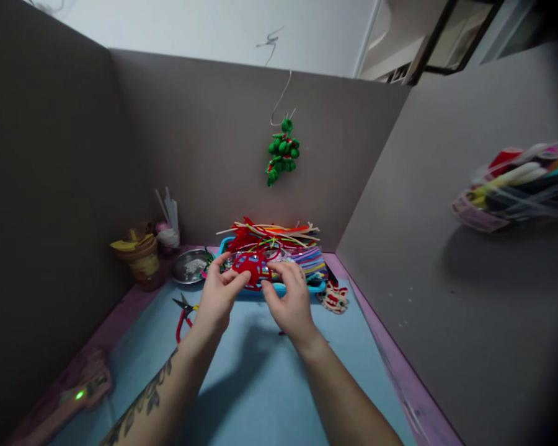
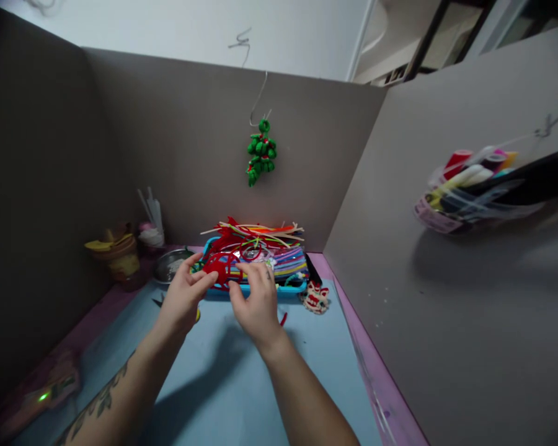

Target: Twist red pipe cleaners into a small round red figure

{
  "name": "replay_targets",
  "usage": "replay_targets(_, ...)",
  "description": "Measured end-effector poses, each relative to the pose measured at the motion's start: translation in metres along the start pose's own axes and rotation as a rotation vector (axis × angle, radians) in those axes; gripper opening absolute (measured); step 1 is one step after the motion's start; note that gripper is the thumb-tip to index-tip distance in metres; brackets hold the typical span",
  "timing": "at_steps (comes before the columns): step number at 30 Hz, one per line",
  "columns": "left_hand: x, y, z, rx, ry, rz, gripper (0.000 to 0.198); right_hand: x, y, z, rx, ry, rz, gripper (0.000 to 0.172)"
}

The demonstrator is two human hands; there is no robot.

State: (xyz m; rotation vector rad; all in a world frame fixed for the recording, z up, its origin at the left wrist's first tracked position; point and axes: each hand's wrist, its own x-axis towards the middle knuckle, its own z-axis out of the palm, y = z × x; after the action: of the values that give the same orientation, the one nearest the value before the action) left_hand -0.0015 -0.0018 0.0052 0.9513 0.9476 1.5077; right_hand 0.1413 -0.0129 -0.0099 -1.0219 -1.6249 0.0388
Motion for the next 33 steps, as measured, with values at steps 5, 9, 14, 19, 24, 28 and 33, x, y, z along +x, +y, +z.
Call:
replay_targets(5, 0.002, 0.004, -0.005, 0.081, -0.109, -0.015, 0.073, 0.005, 0.006, -0.004, 0.015, -0.122, -0.02, 0.006)
replay_targets(9, 0.006, 0.005, -0.007, 0.052, 0.026, 0.06, 0.062, 0.004, 0.006, 0.001, 0.084, -0.035, 0.037, 0.009)
replay_targets(14, 0.001, 0.003, -0.004, 0.078, 0.009, 0.06, 0.041, 0.001, 0.006, 0.003, 0.075, 0.146, 0.103, 0.011)
replay_targets(19, -0.012, -0.001, 0.008, 0.015, -0.064, 0.054, 0.07, -0.003, 0.001, 0.005, 0.057, 0.145, 0.037, 0.01)
replay_targets(24, -0.015, -0.001, 0.012, -0.135, -0.027, -0.007, 0.078, -0.006, -0.002, 0.009, 0.045, 0.069, -0.001, 0.005)
replay_targets(28, -0.013, -0.002, 0.013, -0.203, -0.005, -0.064, 0.075, -0.006, -0.001, 0.011, 0.032, 0.093, -0.004, 0.006)
replay_targets(33, -0.013, -0.006, 0.016, -0.207, 0.016, -0.084, 0.073, -0.007, -0.002, 0.01, -0.015, 0.094, -0.018, 0.008)
